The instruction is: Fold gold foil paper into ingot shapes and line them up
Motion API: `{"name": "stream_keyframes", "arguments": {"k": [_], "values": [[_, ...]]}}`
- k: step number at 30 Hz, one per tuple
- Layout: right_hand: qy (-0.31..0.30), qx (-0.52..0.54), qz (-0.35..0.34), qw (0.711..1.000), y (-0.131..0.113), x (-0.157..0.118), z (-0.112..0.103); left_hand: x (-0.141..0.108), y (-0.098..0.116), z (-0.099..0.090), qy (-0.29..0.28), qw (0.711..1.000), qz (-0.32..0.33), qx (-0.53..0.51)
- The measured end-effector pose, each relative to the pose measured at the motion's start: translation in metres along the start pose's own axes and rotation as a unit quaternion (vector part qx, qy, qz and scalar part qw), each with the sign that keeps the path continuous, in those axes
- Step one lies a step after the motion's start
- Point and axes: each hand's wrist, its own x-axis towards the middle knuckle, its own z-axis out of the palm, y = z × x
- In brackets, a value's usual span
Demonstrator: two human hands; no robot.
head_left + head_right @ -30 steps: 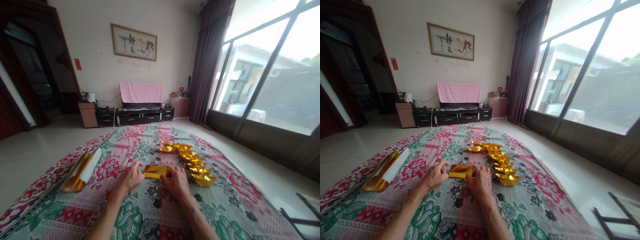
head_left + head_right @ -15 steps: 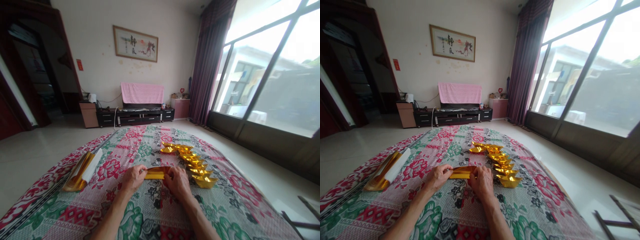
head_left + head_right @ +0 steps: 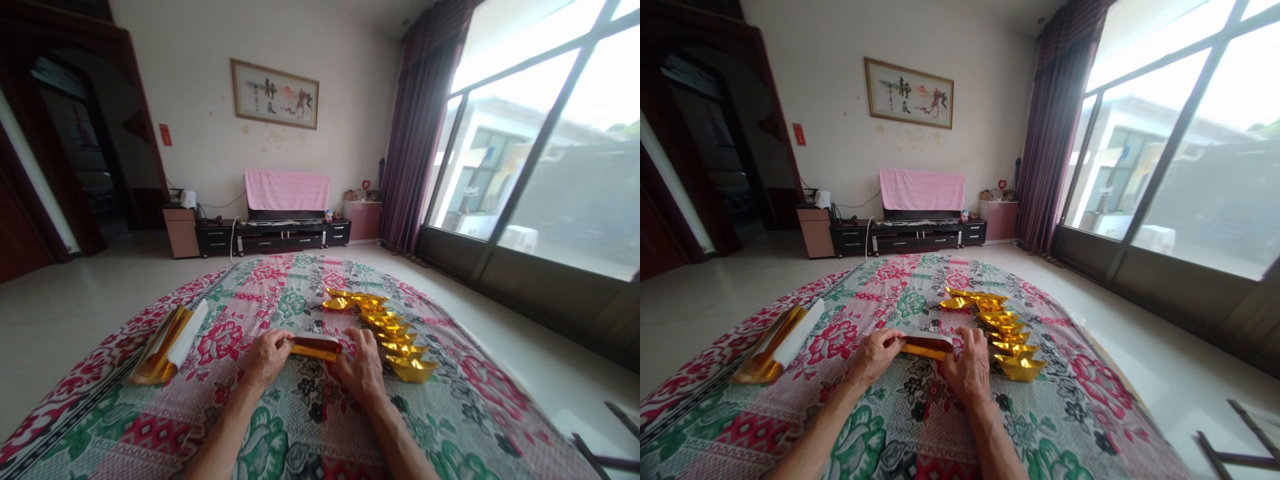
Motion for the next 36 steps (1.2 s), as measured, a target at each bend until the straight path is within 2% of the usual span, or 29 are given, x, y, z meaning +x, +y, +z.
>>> {"name": "stream_keyframes", "arguments": {"k": [5, 13, 23, 30, 36], "values": [[-0.030, 0.022, -0.062, 0.997, -0.008, 0.001, -0.008, 0.001, -0.004, 0.002, 0.025, 0.999, 0.016, -0.021], [-0.101, 0.056, -0.113, 0.987, -0.021, -0.001, -0.013, -0.001, -0.002, -0.004, 0.012, 0.999, 0.034, -0.024], [-0.099, 0.037, -0.097, 0.990, -0.015, -0.002, 0.001, -0.002, -0.001, -0.006, 0.018, 0.997, 0.054, -0.049], [-0.134, 0.054, -0.085, 0.986, -0.014, 0.000, 0.004, -0.003, 0.000, -0.006, 0.012, 0.997, 0.054, -0.058], [-0.137, 0.052, -0.088, 0.985, -0.012, 0.002, 0.008, -0.001, -0.005, -0.004, -0.002, 0.996, 0.007, -0.086]]}}
